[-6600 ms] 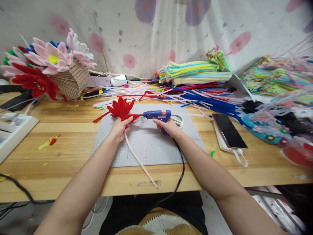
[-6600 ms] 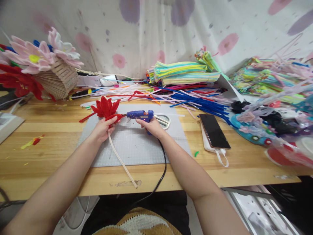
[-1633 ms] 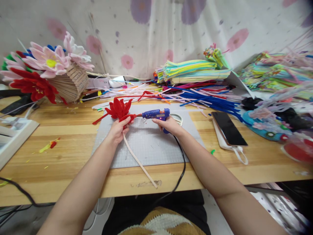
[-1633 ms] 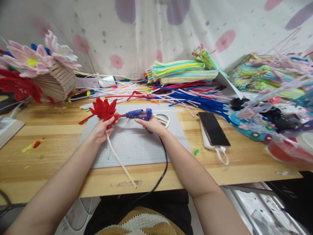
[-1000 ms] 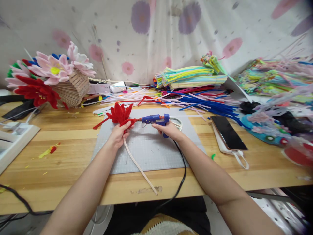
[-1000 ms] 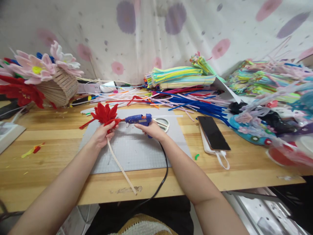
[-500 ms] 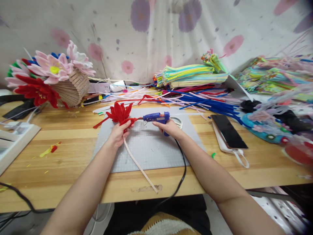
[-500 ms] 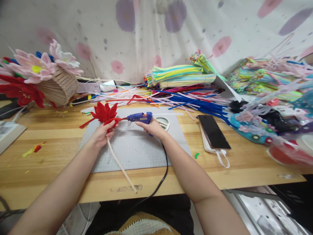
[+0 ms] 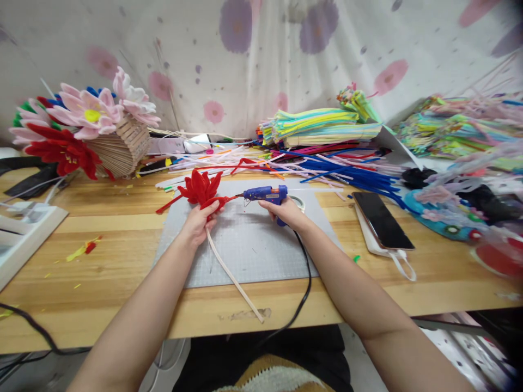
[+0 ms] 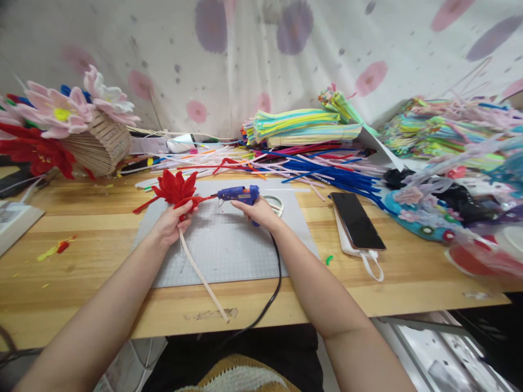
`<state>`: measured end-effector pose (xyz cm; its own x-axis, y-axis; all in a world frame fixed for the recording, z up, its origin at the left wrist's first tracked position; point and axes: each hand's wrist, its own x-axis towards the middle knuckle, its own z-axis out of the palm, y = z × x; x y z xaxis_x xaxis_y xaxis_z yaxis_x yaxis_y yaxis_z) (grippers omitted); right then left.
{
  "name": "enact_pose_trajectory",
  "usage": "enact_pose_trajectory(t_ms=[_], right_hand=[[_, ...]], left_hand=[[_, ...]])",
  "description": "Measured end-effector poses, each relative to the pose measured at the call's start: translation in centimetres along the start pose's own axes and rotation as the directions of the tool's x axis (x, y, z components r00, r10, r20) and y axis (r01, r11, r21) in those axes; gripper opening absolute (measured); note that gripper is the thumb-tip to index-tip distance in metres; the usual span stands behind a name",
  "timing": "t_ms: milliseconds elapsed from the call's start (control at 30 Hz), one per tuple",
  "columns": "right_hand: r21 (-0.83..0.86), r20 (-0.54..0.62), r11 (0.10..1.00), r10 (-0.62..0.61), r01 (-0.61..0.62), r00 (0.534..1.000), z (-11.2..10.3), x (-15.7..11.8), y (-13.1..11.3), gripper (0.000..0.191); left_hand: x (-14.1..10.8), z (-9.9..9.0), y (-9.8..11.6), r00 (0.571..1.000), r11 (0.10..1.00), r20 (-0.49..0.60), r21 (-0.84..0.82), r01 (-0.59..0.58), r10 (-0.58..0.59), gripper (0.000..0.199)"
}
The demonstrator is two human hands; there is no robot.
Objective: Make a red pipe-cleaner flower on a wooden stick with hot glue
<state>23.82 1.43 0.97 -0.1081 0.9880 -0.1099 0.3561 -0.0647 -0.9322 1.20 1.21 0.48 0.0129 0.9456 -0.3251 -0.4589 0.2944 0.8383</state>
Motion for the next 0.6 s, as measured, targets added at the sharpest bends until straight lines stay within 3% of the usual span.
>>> enact_pose_trajectory(t_ms=[200,367,500,600], right_hand=[[0.19,-0.055,0.98,-0.049,0.059,0.997,-1.4,0.0,0.5,0.039],[0.169,-0.292,0.976,-0.085,0.139,0.953,-5.4,0.1,1.1,0.037],[0.013,-0.454,1.0,0.015,-0.009,0.891,-8.8,0.5,3.1,0.046],[-0.059,-0.48,0.994,0.05,-0.089,0.876,-9.7,0.6,4.6,0.049]], left_hand=[[-0.2,0.1,0.2,1.0,0.999,-0.002,-0.041,-0.005,0.005,0.009],[0.0,-0.2,0.1,1.0,0.996,0.001,-0.085,-0.007,0.007,0.008],[0.0,-0.2,0.0,1.0,0.997,0.013,-0.082,0.005,-0.004,0.009],[0.0,-0.1,0.0,1.0,0.996,0.017,-0.089,0.005,-0.003,0.009]])
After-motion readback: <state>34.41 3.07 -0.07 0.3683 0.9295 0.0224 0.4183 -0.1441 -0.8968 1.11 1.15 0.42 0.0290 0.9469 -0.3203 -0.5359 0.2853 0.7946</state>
